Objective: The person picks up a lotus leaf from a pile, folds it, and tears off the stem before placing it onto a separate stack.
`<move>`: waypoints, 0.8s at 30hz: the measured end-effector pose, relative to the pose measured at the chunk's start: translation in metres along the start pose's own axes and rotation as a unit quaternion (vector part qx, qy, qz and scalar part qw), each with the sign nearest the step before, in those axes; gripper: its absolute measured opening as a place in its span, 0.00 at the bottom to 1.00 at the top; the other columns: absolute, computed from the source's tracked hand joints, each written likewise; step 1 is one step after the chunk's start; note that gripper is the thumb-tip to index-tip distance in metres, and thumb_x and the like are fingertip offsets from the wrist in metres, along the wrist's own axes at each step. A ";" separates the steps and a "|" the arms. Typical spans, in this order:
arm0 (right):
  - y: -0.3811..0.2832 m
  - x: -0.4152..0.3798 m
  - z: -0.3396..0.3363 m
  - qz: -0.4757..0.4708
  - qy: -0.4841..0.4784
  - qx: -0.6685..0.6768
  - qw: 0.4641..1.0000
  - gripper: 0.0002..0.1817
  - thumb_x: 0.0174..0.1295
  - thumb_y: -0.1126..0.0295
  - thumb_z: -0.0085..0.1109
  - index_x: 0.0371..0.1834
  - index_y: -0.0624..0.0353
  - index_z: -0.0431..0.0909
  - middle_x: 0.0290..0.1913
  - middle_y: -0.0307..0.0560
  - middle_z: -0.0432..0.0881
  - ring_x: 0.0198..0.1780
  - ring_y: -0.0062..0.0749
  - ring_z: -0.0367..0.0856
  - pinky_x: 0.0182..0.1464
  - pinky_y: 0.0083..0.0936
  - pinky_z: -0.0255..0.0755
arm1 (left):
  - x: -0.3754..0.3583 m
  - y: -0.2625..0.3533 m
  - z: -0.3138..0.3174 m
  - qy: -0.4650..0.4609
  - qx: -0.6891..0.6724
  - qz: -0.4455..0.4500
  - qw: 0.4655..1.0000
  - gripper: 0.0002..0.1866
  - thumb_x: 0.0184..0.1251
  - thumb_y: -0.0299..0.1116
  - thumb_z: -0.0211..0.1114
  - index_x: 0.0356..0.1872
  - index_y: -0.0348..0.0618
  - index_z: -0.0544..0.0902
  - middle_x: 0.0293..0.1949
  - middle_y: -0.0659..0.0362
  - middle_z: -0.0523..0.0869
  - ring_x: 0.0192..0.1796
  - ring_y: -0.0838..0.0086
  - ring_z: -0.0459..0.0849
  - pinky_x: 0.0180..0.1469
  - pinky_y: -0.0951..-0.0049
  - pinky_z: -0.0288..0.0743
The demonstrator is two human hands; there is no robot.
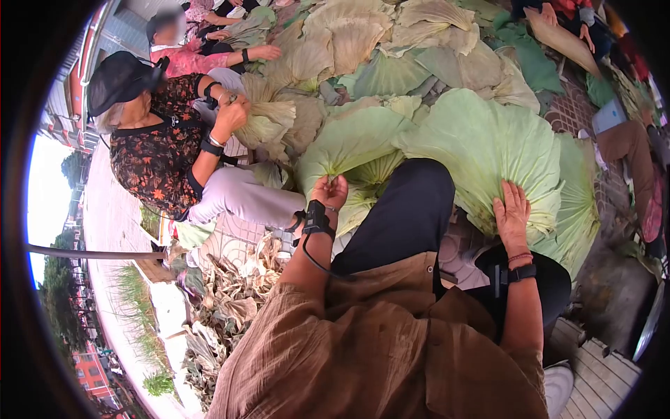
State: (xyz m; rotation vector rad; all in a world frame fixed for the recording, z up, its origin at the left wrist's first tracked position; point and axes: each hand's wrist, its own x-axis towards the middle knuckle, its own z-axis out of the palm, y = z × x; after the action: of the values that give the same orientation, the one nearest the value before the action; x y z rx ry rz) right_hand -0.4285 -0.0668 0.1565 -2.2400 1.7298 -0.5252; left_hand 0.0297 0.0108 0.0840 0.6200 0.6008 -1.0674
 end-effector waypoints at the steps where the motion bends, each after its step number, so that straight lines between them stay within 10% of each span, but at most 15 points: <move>1: -0.001 0.000 -0.001 0.005 -0.006 0.002 1.000 0.27 0.63 0.52 0.46 0.66 0.44 0.64 0.67 0.45 0.64 0.70 0.44 0.53 0.70 0.47 0.41 | -0.009 0.002 0.018 -0.009 -0.019 0.000 1.000 0.06 0.47 0.22 0.63 0.21 0.38 0.73 0.26 0.52 0.81 0.32 0.62 0.81 0.49 0.56 0.78; 11: -0.006 -0.001 -0.004 0.023 0.011 0.010 1.000 0.28 0.61 0.52 0.48 0.65 0.46 0.65 0.66 0.45 0.64 0.70 0.45 0.54 0.69 0.49 0.42 | -0.086 -0.017 0.188 -0.311 0.094 -0.090 0.942 0.08 0.46 0.21 0.62 0.30 0.34 0.76 0.32 0.52 0.83 0.34 0.60 0.81 0.65 0.39 0.56; 24: -0.009 -0.003 -0.011 0.045 -0.007 0.028 0.999 0.28 0.62 0.50 0.47 0.66 0.44 0.63 0.68 0.43 0.63 0.71 0.43 0.51 0.70 0.49 0.40 | -0.225 -0.227 0.276 -0.547 0.081 -0.372 0.746 0.33 0.42 0.22 0.56 0.58 0.34 0.69 0.56 0.45 0.75 0.58 0.48 0.72 0.68 0.39 0.50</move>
State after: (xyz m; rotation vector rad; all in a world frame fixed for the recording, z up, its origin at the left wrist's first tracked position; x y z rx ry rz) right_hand -0.4262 -0.0615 0.1703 -2.1108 1.7769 -0.5309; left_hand -0.2203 -0.1309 0.3942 -0.2311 -0.3578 -1.9979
